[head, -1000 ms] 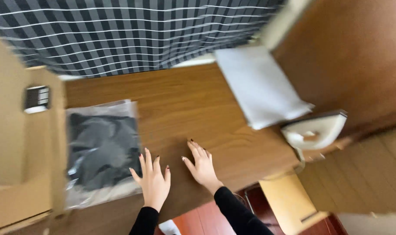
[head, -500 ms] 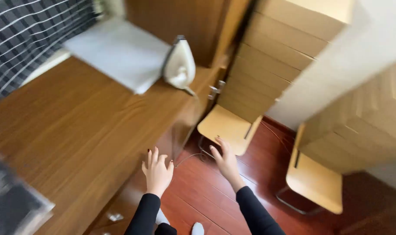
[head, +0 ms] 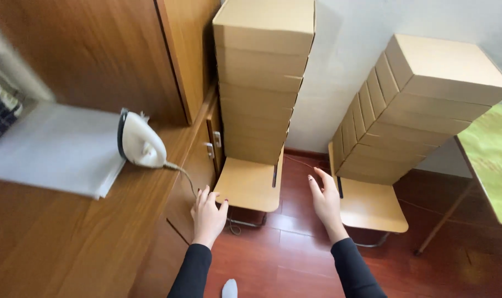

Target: Folding a black skirt and packing it into a plastic bag and then into a cardboard box for shipping.

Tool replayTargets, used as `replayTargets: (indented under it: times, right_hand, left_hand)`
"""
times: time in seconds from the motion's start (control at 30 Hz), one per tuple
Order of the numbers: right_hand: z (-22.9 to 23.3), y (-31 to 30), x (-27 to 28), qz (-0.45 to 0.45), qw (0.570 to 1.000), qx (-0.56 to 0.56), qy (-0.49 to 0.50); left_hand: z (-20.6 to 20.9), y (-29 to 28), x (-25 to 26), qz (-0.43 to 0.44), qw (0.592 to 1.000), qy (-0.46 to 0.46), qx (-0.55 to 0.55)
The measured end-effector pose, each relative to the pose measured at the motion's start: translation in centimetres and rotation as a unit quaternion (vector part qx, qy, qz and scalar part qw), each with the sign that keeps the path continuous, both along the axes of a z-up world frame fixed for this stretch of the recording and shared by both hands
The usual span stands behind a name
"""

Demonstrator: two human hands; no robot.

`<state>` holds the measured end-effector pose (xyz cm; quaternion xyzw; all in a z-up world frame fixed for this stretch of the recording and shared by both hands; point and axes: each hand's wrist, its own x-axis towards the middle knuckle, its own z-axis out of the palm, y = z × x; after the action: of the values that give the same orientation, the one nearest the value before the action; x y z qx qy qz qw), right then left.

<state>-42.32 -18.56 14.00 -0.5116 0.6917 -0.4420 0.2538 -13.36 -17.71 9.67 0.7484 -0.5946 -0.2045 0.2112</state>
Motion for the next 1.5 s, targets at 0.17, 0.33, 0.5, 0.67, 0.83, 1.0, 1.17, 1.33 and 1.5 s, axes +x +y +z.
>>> replayTargets:
  times: [0.17, 0.33, 0.5, 0.67, 0.83, 1.0, 1.17, 1.33, 1.5]
  right_hand:
    - [1.6, -6.2, 2.2, -0.031, 0.999, -0.015, 0.003]
    - [3.8, -14.1, 4.7, -0.049, 0.998, -0.047, -0.001]
    - [6.3, -18.4, 6.1, -0.056, 0.996, -0.074, 0.006]
    - [7.3, -23.6, 5.0, -0.063, 0.991, -0.114, 0.021]
    - [8.6, -30.9, 3.1, -0.059, 0.989, -0.131, 0.024]
    - [11.7, -39.9, 0.7, -0.055, 0.992, -0.11, -0.002]
    - [11.4, -50.0, -3.0, -0.039, 0.997, -0.065, -0.022]
    - [10.9, -55.4, -4.6, -0.029, 0.999, -0.027, -0.036]
    - [12.3, -55.0, -4.1, -0.06, 0.994, -0.063, -0.059]
  left_hand:
    - [1.5, -7.3, 2.5, -0.028, 0.998, 0.023, -0.06]
    - [6.5, -15.5, 5.1, -0.053, 0.982, -0.004, -0.184]
    - [9.9, -23.5, 4.6, -0.087, 0.984, 0.043, -0.153]
    - [14.1, -28.7, 3.4, -0.094, 0.984, 0.07, -0.136]
    - [14.0, -37.4, 2.0, -0.064, 0.978, 0.091, -0.177]
    - [16.8, -46.3, -0.5, -0.039, 0.972, 0.102, -0.206]
    - [16.0, -56.1, -2.0, 0.031, 0.977, 0.12, -0.173]
    - [11.8, -63.8, -0.9, 0.112, 0.973, 0.17, -0.108]
    - [13.4, -62.8, -1.6, 0.12, 0.958, 0.218, -0.145]
